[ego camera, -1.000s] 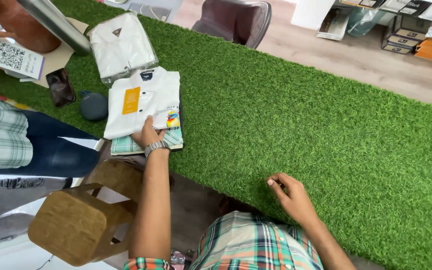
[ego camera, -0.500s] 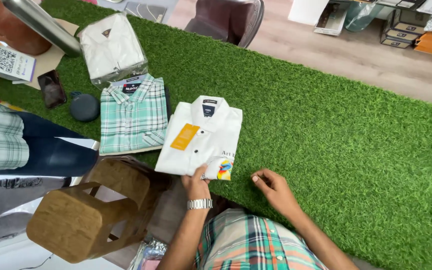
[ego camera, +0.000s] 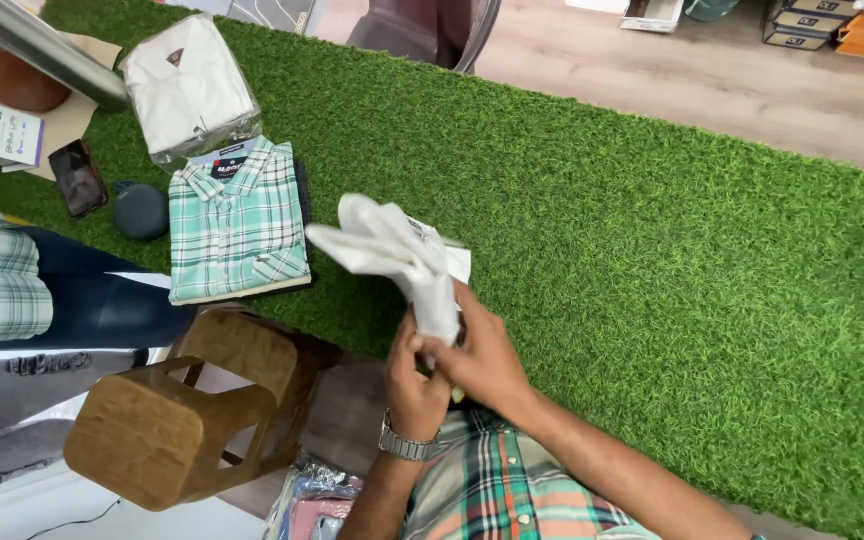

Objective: Folding various shirts on a counter in a clothing store.

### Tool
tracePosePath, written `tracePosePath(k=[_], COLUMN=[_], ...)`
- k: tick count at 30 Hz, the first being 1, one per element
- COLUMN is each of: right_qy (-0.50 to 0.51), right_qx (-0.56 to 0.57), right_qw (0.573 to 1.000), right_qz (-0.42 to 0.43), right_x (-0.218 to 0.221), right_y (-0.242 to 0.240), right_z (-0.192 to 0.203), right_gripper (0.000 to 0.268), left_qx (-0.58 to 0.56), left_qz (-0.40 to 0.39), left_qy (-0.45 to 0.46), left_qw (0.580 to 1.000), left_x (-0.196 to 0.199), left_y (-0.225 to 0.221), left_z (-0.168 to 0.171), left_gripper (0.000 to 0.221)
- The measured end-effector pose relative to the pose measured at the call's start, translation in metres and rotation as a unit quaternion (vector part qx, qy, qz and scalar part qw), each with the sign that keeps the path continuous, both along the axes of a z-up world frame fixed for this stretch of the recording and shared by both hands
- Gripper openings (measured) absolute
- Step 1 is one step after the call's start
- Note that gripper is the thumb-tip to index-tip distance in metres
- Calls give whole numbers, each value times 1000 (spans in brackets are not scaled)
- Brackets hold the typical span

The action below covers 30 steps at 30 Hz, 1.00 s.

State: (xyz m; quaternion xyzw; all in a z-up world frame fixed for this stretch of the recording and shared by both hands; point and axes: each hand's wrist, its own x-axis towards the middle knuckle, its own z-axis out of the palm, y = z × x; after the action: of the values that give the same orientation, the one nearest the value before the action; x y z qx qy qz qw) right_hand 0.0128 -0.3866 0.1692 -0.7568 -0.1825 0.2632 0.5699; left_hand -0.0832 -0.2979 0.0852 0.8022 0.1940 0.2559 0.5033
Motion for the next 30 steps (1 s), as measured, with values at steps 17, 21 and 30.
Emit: tracePosePath(k=[17, 21, 30], right_qy=[208, 249, -39], right_qx=[348, 291, -142], right_qw=[911, 914, 942], right_qz=[-70, -134, -302], right_x=[49, 59, 30], right_y=[13, -7, -72], right_z=[48, 16, -138], right_gripper=[42, 47, 36], left_qx=[-512, -608, -731], left_qz=[99, 68, -59], left_qy=[-20, -31, 25], left_qw=[853, 790, 680], left_x=[-10, 15, 54], left_y=[124, 135, 139], left_z=[-174, -172, -122], left_gripper=[57, 61, 69])
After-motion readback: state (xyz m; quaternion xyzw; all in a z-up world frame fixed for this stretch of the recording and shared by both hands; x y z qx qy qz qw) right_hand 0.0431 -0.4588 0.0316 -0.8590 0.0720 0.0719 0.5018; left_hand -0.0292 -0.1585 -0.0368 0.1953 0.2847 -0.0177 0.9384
